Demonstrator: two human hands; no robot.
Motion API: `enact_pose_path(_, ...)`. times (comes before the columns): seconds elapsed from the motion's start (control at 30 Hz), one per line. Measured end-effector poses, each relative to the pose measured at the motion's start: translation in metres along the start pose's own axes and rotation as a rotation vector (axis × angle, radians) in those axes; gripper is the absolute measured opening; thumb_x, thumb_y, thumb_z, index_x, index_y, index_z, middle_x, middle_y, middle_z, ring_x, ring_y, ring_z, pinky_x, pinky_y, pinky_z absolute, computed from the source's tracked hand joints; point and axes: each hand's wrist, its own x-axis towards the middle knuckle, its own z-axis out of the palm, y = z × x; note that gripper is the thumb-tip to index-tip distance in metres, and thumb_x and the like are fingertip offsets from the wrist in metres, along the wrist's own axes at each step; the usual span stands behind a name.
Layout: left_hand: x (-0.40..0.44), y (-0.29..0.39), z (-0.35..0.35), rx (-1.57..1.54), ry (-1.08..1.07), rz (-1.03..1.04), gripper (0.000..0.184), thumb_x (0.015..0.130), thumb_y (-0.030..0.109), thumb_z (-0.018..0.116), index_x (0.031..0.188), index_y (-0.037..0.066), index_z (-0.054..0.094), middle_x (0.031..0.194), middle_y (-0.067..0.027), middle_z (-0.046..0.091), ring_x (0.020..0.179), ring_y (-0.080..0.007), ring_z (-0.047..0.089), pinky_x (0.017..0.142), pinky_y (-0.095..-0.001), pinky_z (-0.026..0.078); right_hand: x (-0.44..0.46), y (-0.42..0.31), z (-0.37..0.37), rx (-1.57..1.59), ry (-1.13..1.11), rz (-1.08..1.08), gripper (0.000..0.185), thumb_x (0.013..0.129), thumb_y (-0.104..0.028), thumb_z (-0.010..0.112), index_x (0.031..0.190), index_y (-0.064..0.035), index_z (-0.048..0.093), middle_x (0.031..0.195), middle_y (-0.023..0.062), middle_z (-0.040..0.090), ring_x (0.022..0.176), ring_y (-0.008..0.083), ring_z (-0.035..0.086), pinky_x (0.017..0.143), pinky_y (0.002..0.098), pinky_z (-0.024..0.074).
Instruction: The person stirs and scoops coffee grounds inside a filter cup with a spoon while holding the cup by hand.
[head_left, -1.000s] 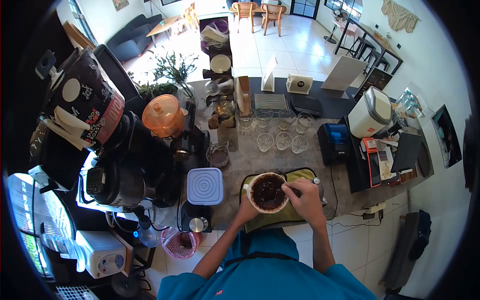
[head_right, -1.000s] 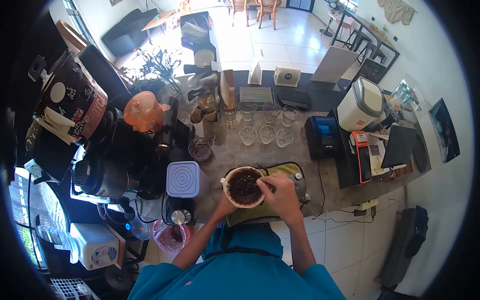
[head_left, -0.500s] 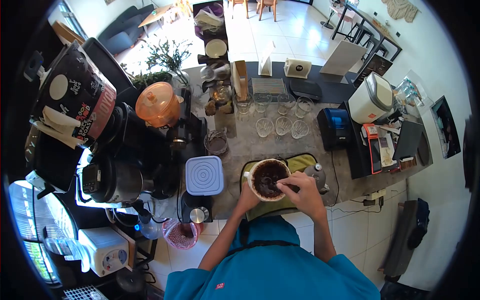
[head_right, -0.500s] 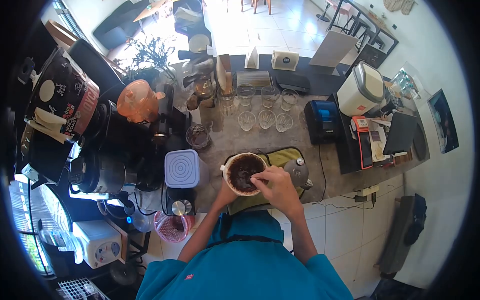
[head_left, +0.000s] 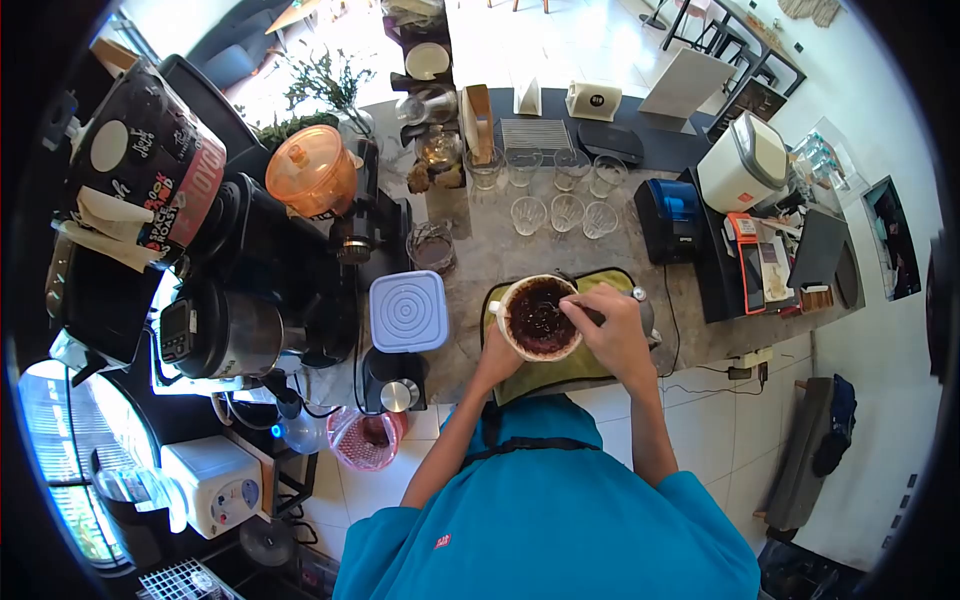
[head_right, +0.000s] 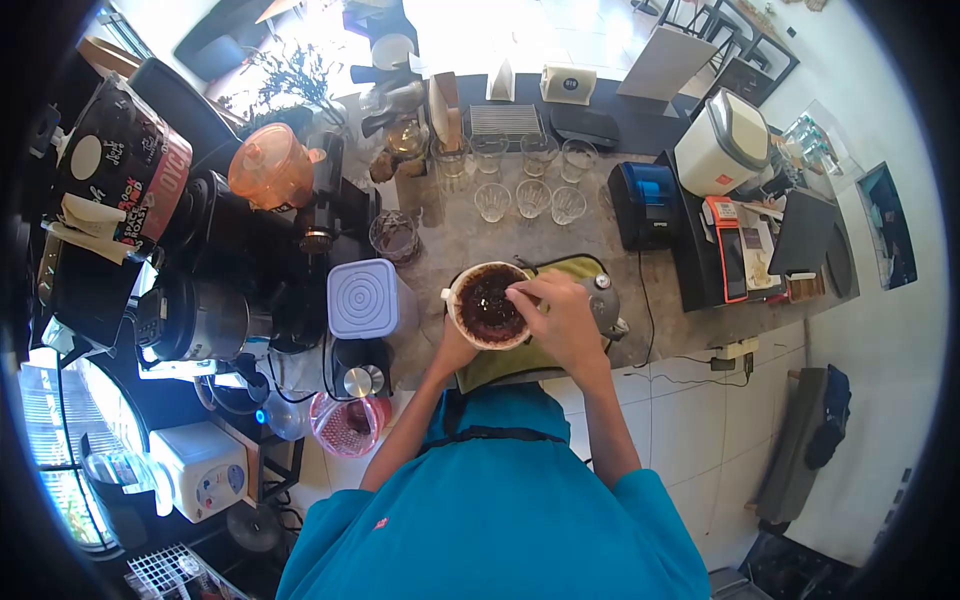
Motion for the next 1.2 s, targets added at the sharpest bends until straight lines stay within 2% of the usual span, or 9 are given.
enact_pose_path(0.17,-0.002,0.01,-0.001,0.074,-0.001,-0.005,0.052,0.077,0.011,0.08,0.125,-0.001,0.062,0.119,-0.0151,0.071,0.109,-0.0252,0.068,0.096,-0.0363,0.052,-0.001,-0.003,-0.005,0.007,-0.132,-0.036,0.014,0.084,-0.013,0.074,0.09,0.0005,0.075,0.082,0.0167,0.07,0.081,0.0329,0.065,0.074,0.0406,0.0495)
enact_pose_path(0.23,0.0,0.009,0.001,0.049,0.041,0.031,0.053,0.076,0.011,0.081,0.125,0.0,0.062,0.119,-0.0145,0.07,0.109,-0.0249,0.068,0.096,-0.0361,0.052,0.003,0.0,-0.005,-0.033,-0.12,-0.012,0.014,0.085,-0.013,0.074,0.089,0.0004,0.075,0.082,0.0166,0.07,0.081,0.0327,0.065,0.075,0.0405,0.0495)
enact_pose_path(0.3,0.003,0.006,-0.003,0.054,-0.019,0.011,0.054,0.076,0.01,0.081,0.126,0.0,0.061,0.12,-0.0142,0.07,0.109,-0.0249,0.068,0.096,-0.0364,0.052,0.005,0.006,-0.001,-0.02,-0.037,-0.133,0.014,0.085,-0.012,0.075,0.091,0.0011,0.075,0.076,0.0153,0.068,0.074,0.0281,0.064,0.068,0.0376,0.0485)
enact_pose_path(0.37,0.0,0.004,-0.003,-0.013,-0.043,-0.031,0.055,0.077,0.01,0.081,0.126,-0.001,0.06,0.12,-0.0142,0.07,0.109,-0.0247,0.068,0.095,-0.0364,0.052,0.004,0.002,-0.005,0.015,-0.138,-0.117,0.014,0.085,-0.012,0.075,0.091,0.0005,0.076,0.077,0.0149,0.068,0.074,0.0278,0.064,0.068,0.0373,0.0487)
enact_pose_path(0.47,0.0,-0.002,-0.001,0.022,0.002,0.002,0.055,0.077,0.011,0.082,0.126,-0.001,0.061,0.119,-0.0135,0.07,0.109,-0.0225,0.068,0.094,-0.0354,0.053,0.003,0.001,-0.009,-0.047,-0.089,-0.073,0.014,0.085,-0.012,0.076,0.091,0.0002,0.076,0.079,0.0144,0.069,0.074,0.0262,0.065,0.069,0.0365,0.0492)
enact_pose_path(0.9,-0.001,-0.004,-0.001,0.025,-0.027,-0.014,0.05,0.078,0.013,0.081,0.123,-0.001,0.063,0.116,-0.014,0.071,0.107,-0.0255,0.069,0.093,-0.0359,0.053,0.001,0.005,-0.004,0.004,-0.045,-0.057,0.015,0.085,-0.013,0.074,0.09,0.0014,0.075,0.083,0.0155,0.072,0.077,0.0278,0.064,0.073,0.0374,0.0498)
enact_pose_path(1.0,0.0,-0.003,0.0,0.012,-0.002,-0.046,0.05,0.078,0.013,0.081,0.122,0.0,0.064,0.117,-0.0141,0.071,0.107,-0.0259,0.069,0.094,-0.0365,0.053,-0.004,0.002,-0.008,0.07,-0.117,-0.024,0.015,0.086,-0.014,0.074,0.092,0.0007,0.076,0.084,0.0147,0.072,0.075,0.0254,0.065,0.07,0.0359,0.0499)
enact_pose_path(1.07,0.0,-0.002,-0.001,0.048,0.013,0.006,0.051,0.077,0.014,0.082,0.122,0.0,0.064,0.117,-0.0144,0.071,0.108,-0.0263,0.068,0.094,-0.0368,0.053,-0.008,0.002,-0.014,0.084,-0.019,0.104,0.016,0.088,-0.015,0.074,0.094,-0.0001,0.076,0.083,0.0122,0.073,0.071,0.0197,0.065,0.066,0.0328,0.0494)
enact_pose_path(1.2,0.0,-0.002,-0.003,0.082,-0.016,0.008,0.053,0.076,0.013,0.082,0.124,0.0,0.063,0.117,-0.0145,0.071,0.109,-0.0262,0.068,0.094,-0.037,0.053,-0.015,0.006,-0.025,0.153,0.147,0.09,0.014,0.089,-0.014,0.074,0.095,-0.001,0.077,0.08,0.0084,0.072,0.066,0.0111,0.06,0.061,0.027,0.045)
